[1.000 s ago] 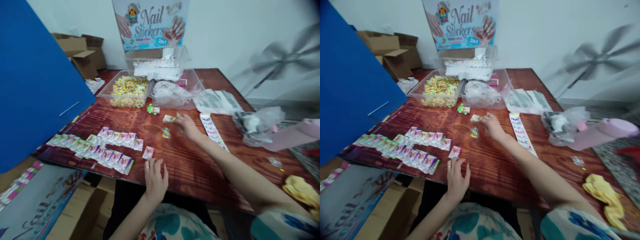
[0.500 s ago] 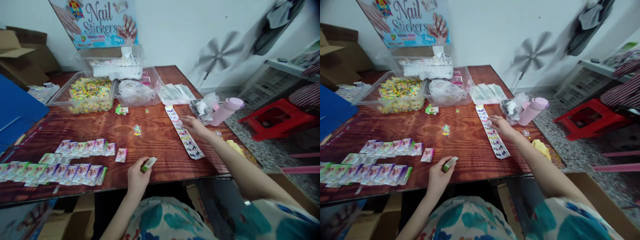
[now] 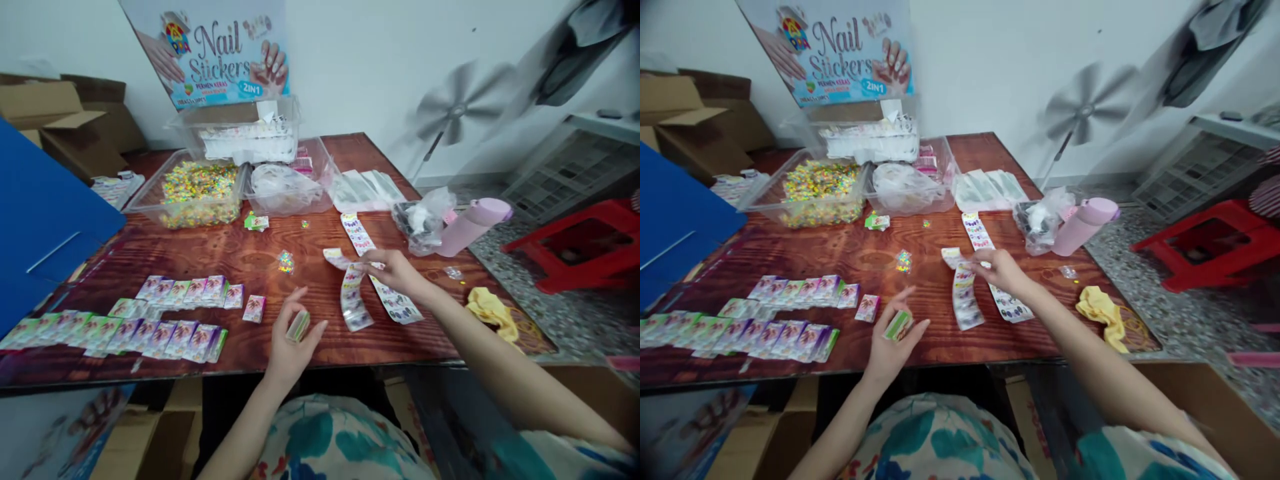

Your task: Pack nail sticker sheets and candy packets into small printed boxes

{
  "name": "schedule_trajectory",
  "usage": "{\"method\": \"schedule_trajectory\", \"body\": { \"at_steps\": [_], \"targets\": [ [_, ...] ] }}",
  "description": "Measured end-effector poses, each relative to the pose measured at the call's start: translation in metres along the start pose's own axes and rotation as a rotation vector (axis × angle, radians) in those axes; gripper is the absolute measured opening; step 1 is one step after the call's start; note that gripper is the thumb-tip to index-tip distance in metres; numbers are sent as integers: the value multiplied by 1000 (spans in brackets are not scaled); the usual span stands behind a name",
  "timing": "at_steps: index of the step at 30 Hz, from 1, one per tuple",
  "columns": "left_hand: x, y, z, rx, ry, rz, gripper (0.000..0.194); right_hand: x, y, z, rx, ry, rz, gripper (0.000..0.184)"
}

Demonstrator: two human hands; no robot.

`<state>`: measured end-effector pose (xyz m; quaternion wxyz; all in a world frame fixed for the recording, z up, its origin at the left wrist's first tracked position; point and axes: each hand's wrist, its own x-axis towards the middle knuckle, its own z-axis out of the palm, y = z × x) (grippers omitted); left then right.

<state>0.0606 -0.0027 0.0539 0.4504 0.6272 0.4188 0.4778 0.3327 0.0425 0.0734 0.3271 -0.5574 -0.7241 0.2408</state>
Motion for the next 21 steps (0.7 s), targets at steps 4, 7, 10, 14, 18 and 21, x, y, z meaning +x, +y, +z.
{"method": "schedule_trajectory", "body": {
  "at_steps": [4,7,10,14,18,21],
  "targets": [
    [5,12,6,-211,-65,-162,26,-21,-58,33,363,-87,89,37],
    [4,10,4,-238,-3,-272,27,-29,-76,56,265,59,48,31],
    [2,7,-2,-243,70,-290,29,-35,-79,72,183,2,-100,29],
    [-2,1,-10,-317,21,-329,30,-40,-74,85,182,-22,-153,26],
    [-7,-9,-11,-407,68,-453,34,-45,-72,92,125,75,-144,24],
    [-7,-8,-13,-512,148,-512,35,-50,-77,95,77,-11,-265,28]
  ]
}}
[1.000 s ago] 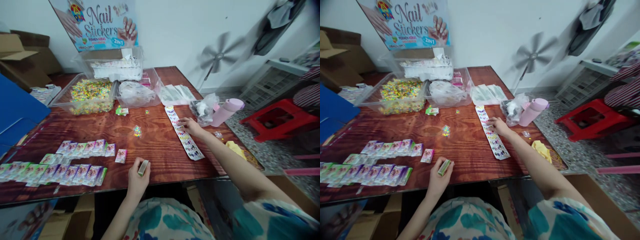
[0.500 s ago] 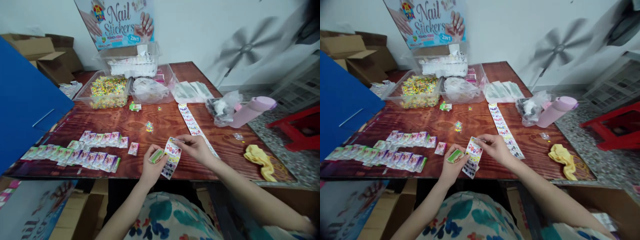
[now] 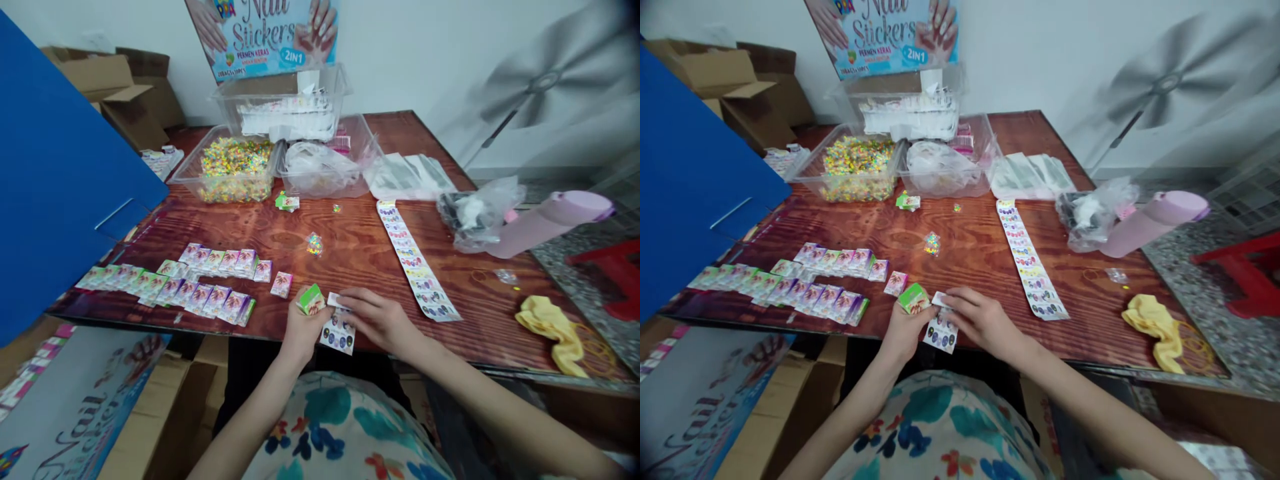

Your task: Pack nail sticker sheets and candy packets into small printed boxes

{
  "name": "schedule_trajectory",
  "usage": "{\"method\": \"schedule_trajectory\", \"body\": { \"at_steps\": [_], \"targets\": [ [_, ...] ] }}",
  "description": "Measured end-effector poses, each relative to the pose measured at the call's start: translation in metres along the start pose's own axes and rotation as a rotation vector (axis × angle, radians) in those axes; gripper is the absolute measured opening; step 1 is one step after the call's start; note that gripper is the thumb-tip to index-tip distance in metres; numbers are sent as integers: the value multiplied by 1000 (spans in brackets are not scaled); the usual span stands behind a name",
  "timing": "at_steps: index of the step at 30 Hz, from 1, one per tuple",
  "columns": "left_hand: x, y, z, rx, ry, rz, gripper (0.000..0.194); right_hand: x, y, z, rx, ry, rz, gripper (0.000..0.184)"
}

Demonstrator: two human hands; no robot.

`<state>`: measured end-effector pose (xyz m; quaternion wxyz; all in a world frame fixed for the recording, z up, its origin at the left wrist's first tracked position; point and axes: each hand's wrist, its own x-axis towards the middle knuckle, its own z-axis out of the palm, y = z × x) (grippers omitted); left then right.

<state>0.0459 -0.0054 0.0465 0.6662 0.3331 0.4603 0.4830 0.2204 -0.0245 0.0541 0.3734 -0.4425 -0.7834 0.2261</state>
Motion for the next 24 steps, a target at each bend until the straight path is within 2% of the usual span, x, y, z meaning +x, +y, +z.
{"method": "schedule_trajectory", "body": {
  "at_steps": [3,6,8,11,14,18,21,23,24],
  "targets": [
    [-1,7,0,-45,-7,-12,33,-1,-2,4,-10,-39,-45,32],
    [-2,8,1,-14,-35,-74,34,0,2,7,-19,8,0,31],
    [-2,6,0,-10,-12,-129,35,-1,6,7,-24,28,-1,32],
    [-1,7,-3,-90,46,-173,35,-5,8,9,-38,-50,-73,34],
    [0,13,-10,-163,53,-225,34,-9,6,12,-74,-101,-75,35],
    [0,12,-15,-126,33,-206,36,3,6,12,103,-174,-93,29],
    [2,3,-17,-75,109,-124,36,37,21,13,147,-89,35,28],
    [3,-2,-20,-49,172,-66,36,67,39,17,-26,15,247,25],
    [4,-4,-21,-40,198,-42,36,82,48,21,-142,21,348,23]
  ]
}}
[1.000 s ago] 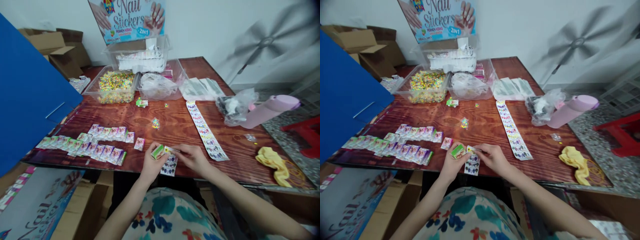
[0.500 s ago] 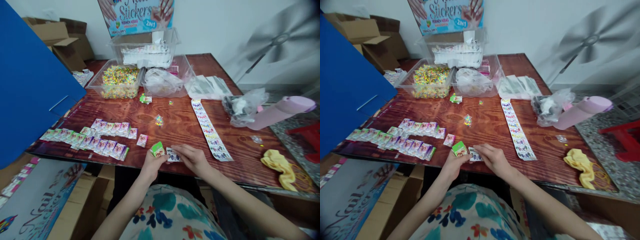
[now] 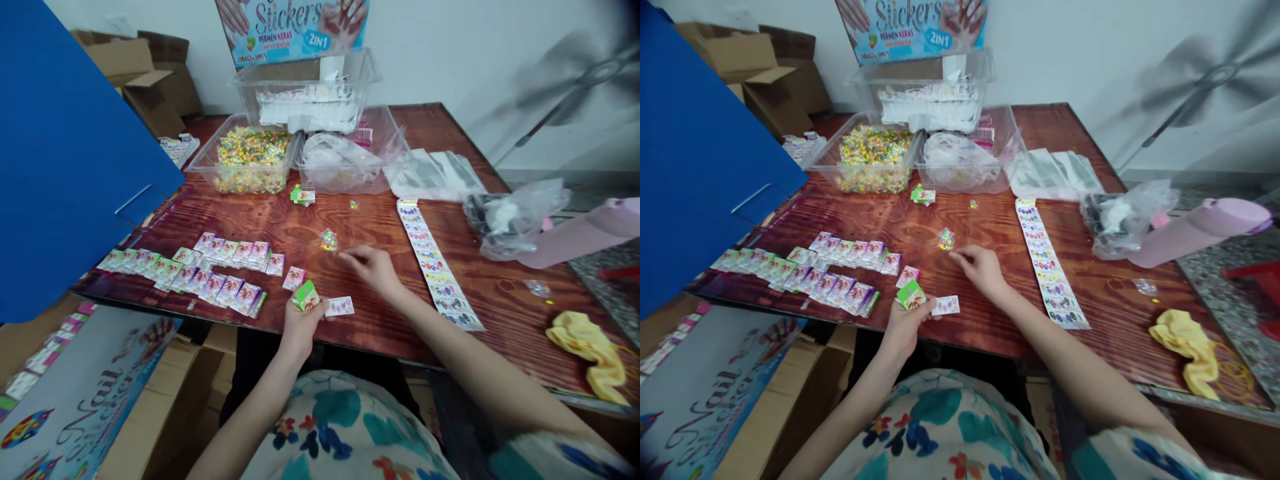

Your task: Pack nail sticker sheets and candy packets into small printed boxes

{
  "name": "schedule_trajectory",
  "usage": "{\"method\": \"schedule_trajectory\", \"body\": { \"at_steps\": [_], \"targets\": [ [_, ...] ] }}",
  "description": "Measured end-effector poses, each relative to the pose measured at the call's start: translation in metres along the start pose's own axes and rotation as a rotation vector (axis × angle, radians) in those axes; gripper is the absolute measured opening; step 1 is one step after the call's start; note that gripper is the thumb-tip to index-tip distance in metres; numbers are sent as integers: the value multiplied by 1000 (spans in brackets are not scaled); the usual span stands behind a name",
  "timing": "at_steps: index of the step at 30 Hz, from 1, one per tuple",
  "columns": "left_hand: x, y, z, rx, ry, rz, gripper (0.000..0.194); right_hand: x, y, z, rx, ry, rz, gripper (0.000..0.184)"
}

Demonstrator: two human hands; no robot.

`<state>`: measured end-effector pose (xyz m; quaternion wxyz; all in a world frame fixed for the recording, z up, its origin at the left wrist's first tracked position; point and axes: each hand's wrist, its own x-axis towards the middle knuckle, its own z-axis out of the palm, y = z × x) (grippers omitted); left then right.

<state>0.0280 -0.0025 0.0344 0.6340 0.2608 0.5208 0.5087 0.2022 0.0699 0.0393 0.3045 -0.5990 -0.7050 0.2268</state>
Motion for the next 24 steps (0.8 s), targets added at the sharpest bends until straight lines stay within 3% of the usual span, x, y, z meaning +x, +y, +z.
{"method": "schedule_trajectory", "body": {
  "at_steps": [2,4,8,11,14,16,19,24],
  "targets": [
    [2,-2,-3,0,45,41,38,29,6,12,-149,6,118,21],
    [5,-3,-7,-1,90,76,39,47,10,24,-185,8,146,20],
    [8,-3,-16,17,113,144,35,53,13,34,-118,-6,142,18],
    [11,-2,-21,39,110,195,33,38,9,24,31,-60,132,29],
    [11,-2,-19,61,113,239,30,11,-2,11,421,-247,85,37],
    [10,-2,-15,58,97,252,30,-9,-12,6,569,-333,33,37],
    [8,-4,-9,46,44,243,29,-32,-22,8,538,-233,-35,32],
    [8,-5,-10,269,-40,306,24,-41,-14,14,819,-354,180,33]
  ]
}}
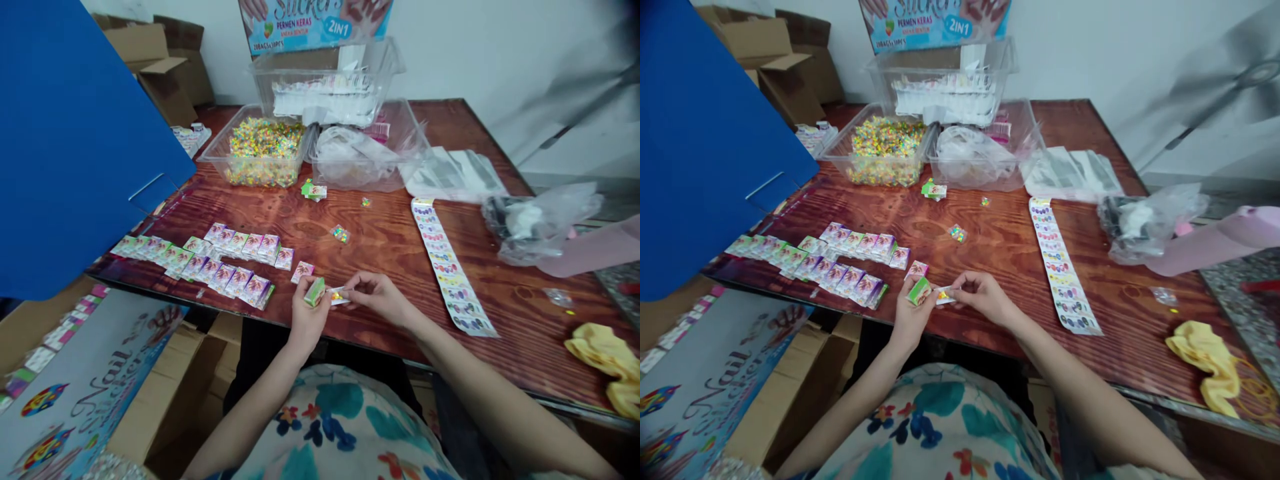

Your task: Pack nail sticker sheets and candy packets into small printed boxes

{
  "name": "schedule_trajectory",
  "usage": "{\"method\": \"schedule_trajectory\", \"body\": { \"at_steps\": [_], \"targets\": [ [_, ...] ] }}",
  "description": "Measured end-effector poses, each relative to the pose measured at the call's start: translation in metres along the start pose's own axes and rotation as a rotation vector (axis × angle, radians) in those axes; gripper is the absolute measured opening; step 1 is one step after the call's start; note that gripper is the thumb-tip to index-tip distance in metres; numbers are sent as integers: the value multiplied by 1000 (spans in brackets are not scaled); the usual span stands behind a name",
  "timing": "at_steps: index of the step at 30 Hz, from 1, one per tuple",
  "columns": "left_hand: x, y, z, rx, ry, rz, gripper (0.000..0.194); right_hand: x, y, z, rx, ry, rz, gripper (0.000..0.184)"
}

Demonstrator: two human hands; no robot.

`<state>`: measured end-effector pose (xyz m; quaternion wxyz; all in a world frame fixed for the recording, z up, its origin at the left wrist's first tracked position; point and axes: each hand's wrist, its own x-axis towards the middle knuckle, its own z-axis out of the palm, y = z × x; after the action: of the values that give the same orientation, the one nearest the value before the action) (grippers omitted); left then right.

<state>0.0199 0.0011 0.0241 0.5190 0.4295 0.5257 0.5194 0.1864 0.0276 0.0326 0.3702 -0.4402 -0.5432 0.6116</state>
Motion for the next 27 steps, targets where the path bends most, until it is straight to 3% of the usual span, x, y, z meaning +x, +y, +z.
{"method": "schedule_trajectory", "body": {
  "at_steps": [4,6,12,17,20,24,27],
  "targets": [
    [-3,5,-4,498,-48,150,41,-2,-10,-8,51,288,-137,31],
    [-6,7,-5,698,-76,204,43,-7,-22,-8,26,353,-209,27],
    [-12,6,-3,991,-153,347,39,-17,-40,-1,-362,162,-256,15],
    [-14,6,-3,1117,-210,415,42,-18,-37,-7,-414,87,-251,14],
    [-17,6,-2,1092,-235,422,41,-20,-38,-3,-522,25,-320,12],
    [-20,2,1,1068,-191,398,39,-24,-38,3,-661,68,-498,18],
    [-23,0,2,1051,-187,387,38,-25,-34,7,-664,130,-510,23]
  ]
}}
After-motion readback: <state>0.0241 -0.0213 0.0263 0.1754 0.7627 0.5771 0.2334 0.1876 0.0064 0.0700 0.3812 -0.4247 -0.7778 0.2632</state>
